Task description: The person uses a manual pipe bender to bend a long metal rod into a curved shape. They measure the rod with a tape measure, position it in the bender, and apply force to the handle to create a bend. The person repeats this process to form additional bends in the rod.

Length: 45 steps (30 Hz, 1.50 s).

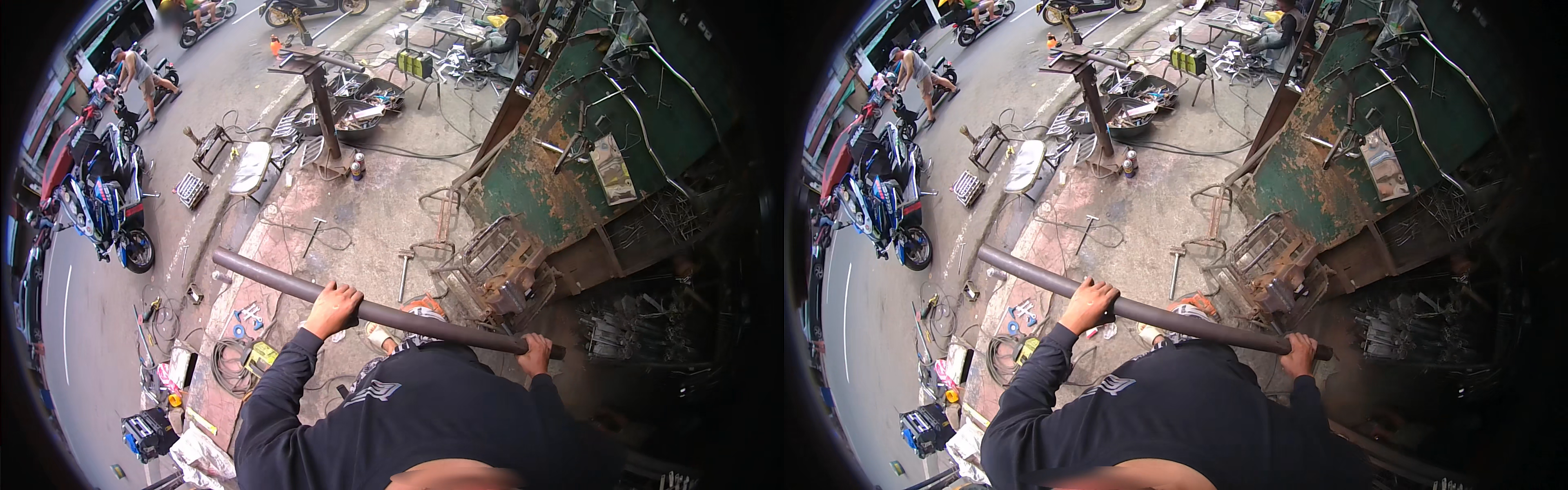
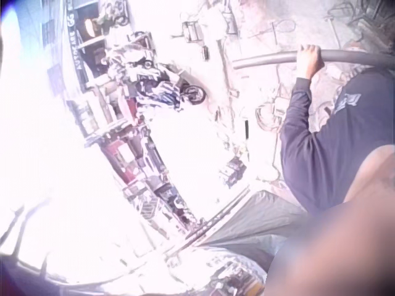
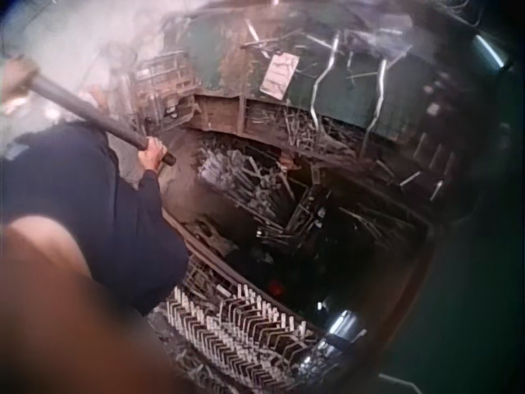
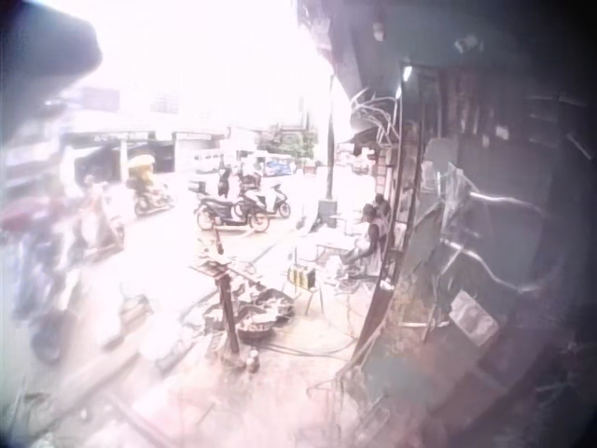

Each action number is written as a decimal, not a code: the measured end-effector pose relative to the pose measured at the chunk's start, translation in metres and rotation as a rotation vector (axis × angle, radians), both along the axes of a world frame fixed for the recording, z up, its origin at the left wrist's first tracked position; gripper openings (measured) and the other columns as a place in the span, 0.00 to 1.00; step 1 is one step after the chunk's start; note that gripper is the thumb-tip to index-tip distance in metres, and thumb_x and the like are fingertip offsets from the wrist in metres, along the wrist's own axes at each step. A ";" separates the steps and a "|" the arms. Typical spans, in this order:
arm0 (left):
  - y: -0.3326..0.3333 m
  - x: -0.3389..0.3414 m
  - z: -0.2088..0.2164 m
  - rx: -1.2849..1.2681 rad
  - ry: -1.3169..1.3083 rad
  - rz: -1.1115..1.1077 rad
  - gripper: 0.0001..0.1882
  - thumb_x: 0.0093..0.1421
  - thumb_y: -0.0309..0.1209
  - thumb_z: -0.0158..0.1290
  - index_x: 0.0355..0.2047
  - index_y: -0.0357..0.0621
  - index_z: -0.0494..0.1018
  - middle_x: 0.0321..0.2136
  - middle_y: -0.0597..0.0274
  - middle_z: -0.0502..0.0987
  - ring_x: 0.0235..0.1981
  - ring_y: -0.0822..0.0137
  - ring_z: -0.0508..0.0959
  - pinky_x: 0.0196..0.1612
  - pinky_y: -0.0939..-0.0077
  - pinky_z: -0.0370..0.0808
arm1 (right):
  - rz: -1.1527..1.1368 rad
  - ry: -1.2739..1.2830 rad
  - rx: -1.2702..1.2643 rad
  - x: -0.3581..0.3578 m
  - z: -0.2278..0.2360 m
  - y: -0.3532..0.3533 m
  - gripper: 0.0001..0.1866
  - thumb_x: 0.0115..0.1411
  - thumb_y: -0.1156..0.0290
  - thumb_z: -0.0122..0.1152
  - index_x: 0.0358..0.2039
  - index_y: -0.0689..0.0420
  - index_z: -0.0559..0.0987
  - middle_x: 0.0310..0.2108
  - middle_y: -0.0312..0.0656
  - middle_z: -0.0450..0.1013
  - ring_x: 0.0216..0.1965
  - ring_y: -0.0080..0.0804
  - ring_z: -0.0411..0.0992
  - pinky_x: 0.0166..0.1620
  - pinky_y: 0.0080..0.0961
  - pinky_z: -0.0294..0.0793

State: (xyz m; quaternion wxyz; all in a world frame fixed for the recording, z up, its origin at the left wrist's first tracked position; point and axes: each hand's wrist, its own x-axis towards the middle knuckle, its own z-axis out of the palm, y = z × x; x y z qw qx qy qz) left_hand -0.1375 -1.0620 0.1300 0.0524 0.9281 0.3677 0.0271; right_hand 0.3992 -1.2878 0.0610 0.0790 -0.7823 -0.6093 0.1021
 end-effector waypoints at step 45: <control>0.693 0.316 -0.058 -0.015 -0.313 -0.444 0.13 0.59 0.34 0.57 0.45 0.58 0.79 0.36 0.66 0.79 0.45 0.64 0.80 0.51 0.60 0.72 | -0.745 -0.525 0.062 0.138 0.067 0.495 0.25 0.50 0.77 0.59 0.51 0.49 0.76 0.54 0.45 0.70 0.64 0.49 0.63 0.75 0.61 0.44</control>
